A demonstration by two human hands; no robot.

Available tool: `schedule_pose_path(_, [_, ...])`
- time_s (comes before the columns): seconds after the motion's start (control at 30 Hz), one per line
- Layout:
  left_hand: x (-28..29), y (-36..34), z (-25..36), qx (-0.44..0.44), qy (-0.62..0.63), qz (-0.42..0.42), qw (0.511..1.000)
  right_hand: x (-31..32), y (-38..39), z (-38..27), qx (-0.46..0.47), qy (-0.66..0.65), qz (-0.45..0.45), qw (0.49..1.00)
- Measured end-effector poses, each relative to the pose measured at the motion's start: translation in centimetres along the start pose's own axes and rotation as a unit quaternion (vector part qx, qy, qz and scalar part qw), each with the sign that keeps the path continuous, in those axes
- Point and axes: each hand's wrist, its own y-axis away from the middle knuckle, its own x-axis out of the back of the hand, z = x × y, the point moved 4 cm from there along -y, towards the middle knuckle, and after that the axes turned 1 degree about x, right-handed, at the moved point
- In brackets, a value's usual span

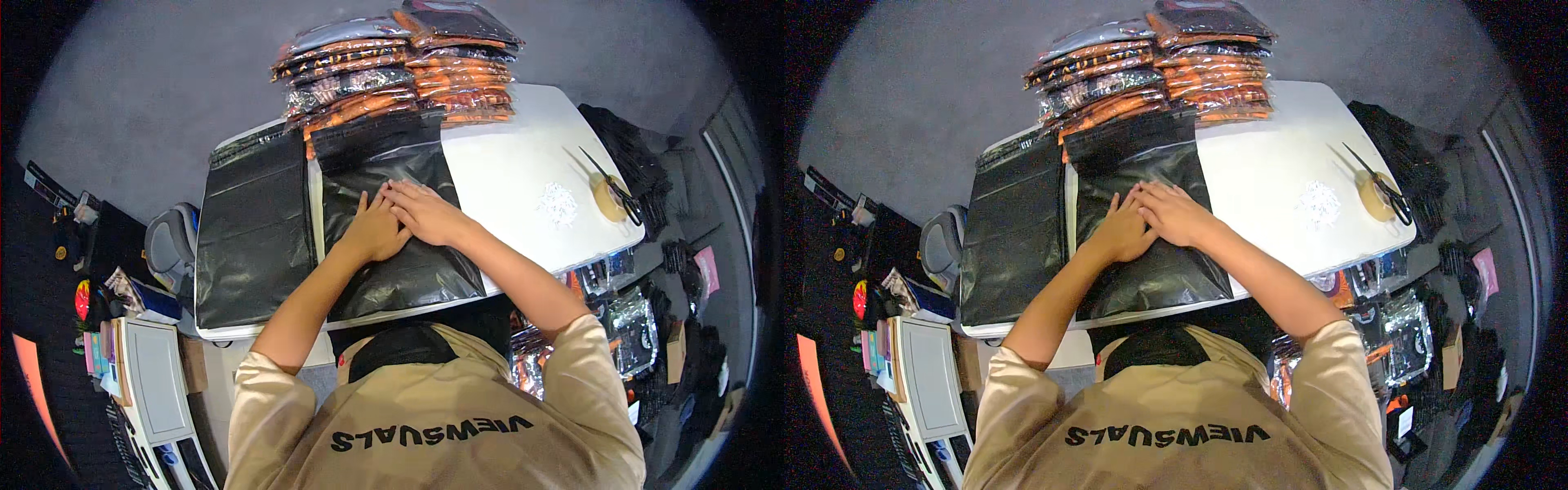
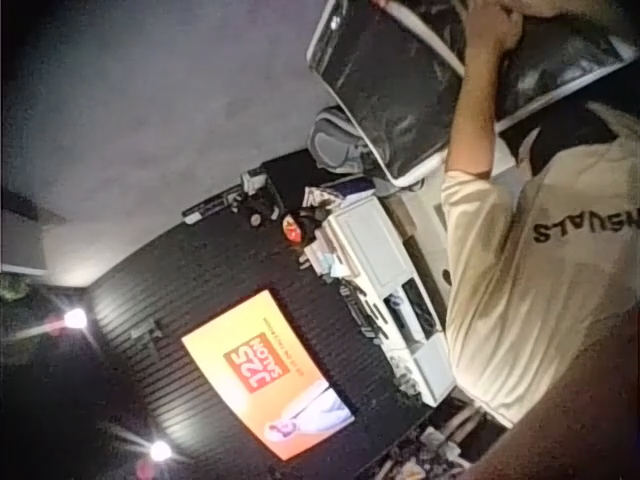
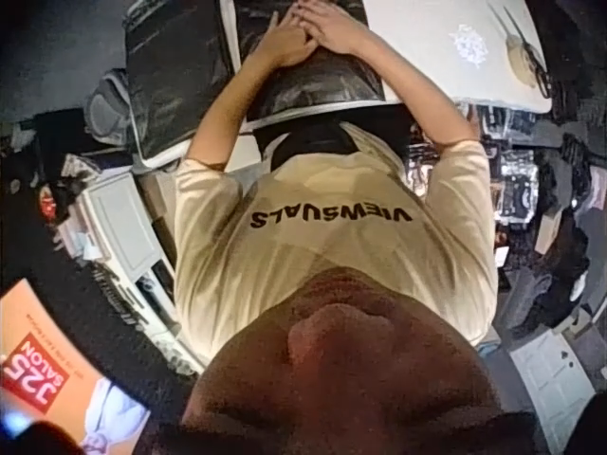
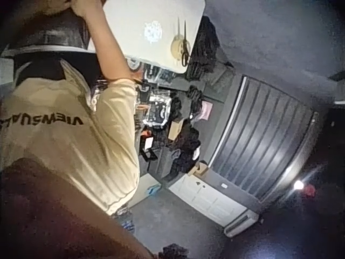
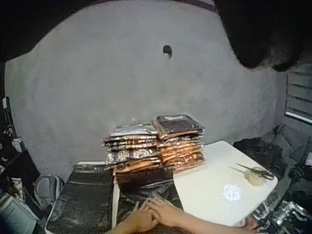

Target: The recorder is packaging folded t-shirts into black poly mailers and sealing them for shipping.

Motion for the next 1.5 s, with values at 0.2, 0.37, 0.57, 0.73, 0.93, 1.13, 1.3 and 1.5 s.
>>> schedule_pose_path(0.2, [0.6,0.1,-3.7,0.085,0.034,0.008,0.996,0.6,0.1,2.7,-0.143,0.112,-0.112,0.977])
schedule_pose_path(0.37, [0.9,0.9,-8.3,0.193,-0.022,0.047,0.980,2.1,-0.5,3.3,-0.270,0.174,-0.161,0.933])
schedule_pose_path(0.57, [0.1,-4.3,-2.8,0.089,0.106,0.066,0.988,-2.7,-3.6,4.4,-0.168,0.114,-0.090,0.975])
schedule_pose_path(0.73, [0.2,-3.9,-5.3,0.131,0.100,0.061,0.984,-1.1,-3.7,3.9,-0.206,0.150,-0.136,0.957])
schedule_pose_path(0.93, [0.5,-3.2,-6.4,0.221,0.028,0.093,0.970,-0.4,-3.4,4.7,-0.269,0.185,-0.084,0.942])
schedule_pose_path(1.13, [0.3,-5.1,-4.0,0.153,0.106,0.063,0.981,-1.9,-3.9,4.8,-0.182,0.156,-0.094,0.966])
schedule_pose_path(1.3, [1.1,-1.8,-8.6,0.201,0.061,0.039,0.977,1.6,-1.8,7.0,-0.253,0.183,-0.098,0.945])
schedule_pose_path(1.5, [3.9,-1.3,-3.6,0.120,0.112,-0.011,0.986,0.3,-0.9,1.8,-0.148,0.116,-0.092,0.978])
